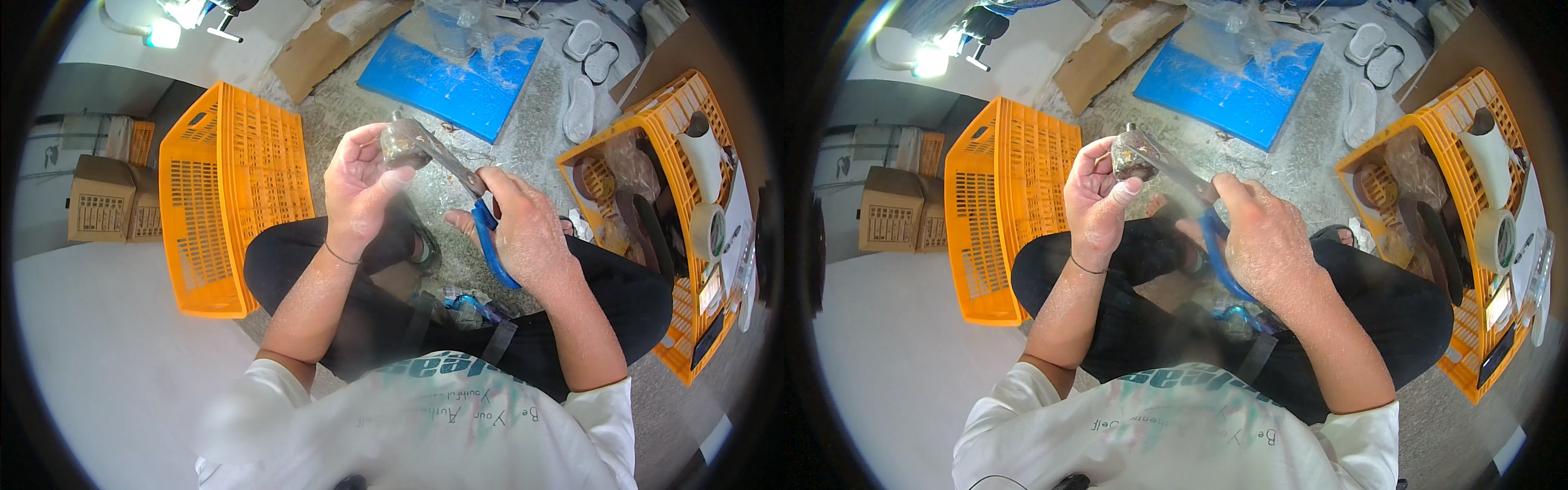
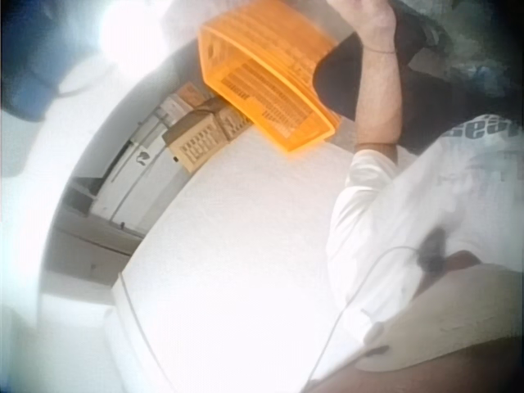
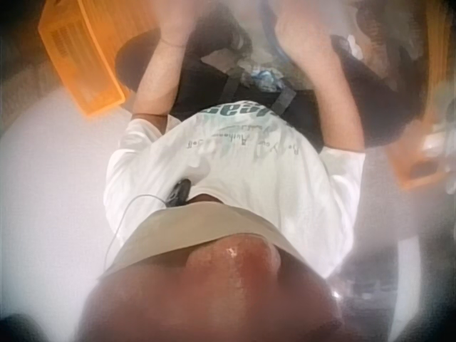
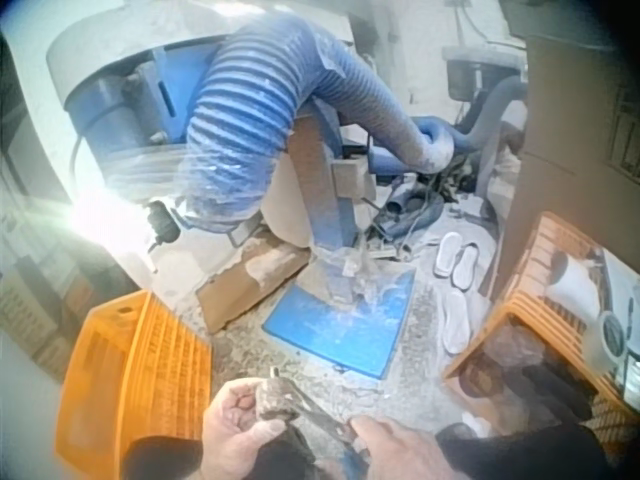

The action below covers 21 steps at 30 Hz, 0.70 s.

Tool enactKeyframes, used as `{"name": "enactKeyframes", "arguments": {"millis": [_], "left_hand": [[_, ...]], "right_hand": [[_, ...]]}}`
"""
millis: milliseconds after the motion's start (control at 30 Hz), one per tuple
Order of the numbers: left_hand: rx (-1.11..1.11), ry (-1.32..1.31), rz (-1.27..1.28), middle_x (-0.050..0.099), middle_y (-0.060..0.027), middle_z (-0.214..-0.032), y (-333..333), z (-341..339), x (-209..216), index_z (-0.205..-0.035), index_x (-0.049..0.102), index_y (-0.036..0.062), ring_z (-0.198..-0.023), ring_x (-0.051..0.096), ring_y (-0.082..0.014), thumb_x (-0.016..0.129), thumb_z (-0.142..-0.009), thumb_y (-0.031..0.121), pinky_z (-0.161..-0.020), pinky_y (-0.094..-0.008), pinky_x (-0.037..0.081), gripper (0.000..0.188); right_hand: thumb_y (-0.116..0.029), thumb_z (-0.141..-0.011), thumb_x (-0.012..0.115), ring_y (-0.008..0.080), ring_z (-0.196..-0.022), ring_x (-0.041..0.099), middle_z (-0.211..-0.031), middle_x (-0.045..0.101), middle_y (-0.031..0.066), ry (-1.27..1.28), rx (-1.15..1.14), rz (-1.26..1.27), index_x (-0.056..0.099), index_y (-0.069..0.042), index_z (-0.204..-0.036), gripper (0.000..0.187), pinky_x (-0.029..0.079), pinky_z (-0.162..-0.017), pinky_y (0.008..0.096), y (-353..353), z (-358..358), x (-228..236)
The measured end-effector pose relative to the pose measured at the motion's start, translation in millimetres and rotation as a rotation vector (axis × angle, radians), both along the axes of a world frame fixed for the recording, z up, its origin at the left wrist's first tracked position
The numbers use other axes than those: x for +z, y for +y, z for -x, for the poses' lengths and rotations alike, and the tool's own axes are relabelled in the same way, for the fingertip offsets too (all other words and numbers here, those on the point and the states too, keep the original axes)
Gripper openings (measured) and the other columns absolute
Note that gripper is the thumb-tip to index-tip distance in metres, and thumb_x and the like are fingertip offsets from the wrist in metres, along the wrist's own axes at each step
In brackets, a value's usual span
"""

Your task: The person uses shears to trim a small cylindrical wooden object, then switches to sanding it with a sanding belt against a rotating grinding wheel. The person handles the object and sanding belt with both hands while seated on the floor.

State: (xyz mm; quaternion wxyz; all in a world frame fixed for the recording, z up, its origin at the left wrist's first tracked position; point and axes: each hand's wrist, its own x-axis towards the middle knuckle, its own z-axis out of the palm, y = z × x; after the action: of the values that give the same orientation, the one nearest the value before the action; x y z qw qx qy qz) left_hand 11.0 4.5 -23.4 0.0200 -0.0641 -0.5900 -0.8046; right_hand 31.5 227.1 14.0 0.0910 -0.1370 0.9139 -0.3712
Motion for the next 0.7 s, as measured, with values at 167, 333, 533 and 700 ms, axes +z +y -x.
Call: {"name": "enactKeyframes", "arguments": {"millis": [167,333,533,700], "left_hand": [[0.025,0.006,0.098,0.06,-0.0165,-0.125,2,-1,3,-0.128,0.048,-0.0052,-0.115,0.061,-0.0213,0.07,-0.082,-0.011,-0.101,-0.035,0.051,0.051],[0.052,-0.027,0.154,0.061,-0.0163,-0.122,5,-1,8,-0.126,0.05,-0.0054,-0.112,0.063,-0.0208,0.071,-0.082,-0.011,-0.097,-0.0332,0.052,0.05],[0.063,-0.056,0.191,0.062,-0.0154,-0.12,5,-1,11,-0.126,0.049,-0.0053,-0.109,0.064,-0.0206,0.071,-0.082,-0.011,-0.097,-0.0324,0.053,0.05],[0.072,-0.048,0.147,0.062,-0.0156,-0.119,5,-1,10,-0.125,0.049,-0.0047,-0.109,0.064,-0.0208,0.071,-0.082,-0.011,-0.097,-0.0328,0.053,0.049]], "right_hand": [[-0.038,-0.089,0.07,0.0427,-0.08,0.069,-0.079,0.067,0.0234,0.059,0.036,-0.077,0.054,-0.004,-0.099,0.039,0.054,-0.071,0.0496,-1,-2,-9],[-0.037,-0.09,0.069,0.0424,-0.075,0.069,-0.075,0.067,0.0235,0.086,0.028,-0.108,0.054,-0.003,-0.099,0.039,0.055,-0.068,0.0494,-2,-6,-14],[-0.036,-0.086,0.075,0.0405,-0.074,0.07,-0.073,0.067,0.0231,-0.006,0.009,-0.058,0.056,-0.001,-0.092,0.04,0.055,-0.069,0.0475,-4,-4,-7],[-0.036,-0.082,0.079,0.0366,-0.071,0.067,-0.071,0.065,0.0198,-0.093,-0.029,0.047,0.059,0.0,-0.088,0.042,0.053,-0.069,0.0433,-7,-4,-3]]}}
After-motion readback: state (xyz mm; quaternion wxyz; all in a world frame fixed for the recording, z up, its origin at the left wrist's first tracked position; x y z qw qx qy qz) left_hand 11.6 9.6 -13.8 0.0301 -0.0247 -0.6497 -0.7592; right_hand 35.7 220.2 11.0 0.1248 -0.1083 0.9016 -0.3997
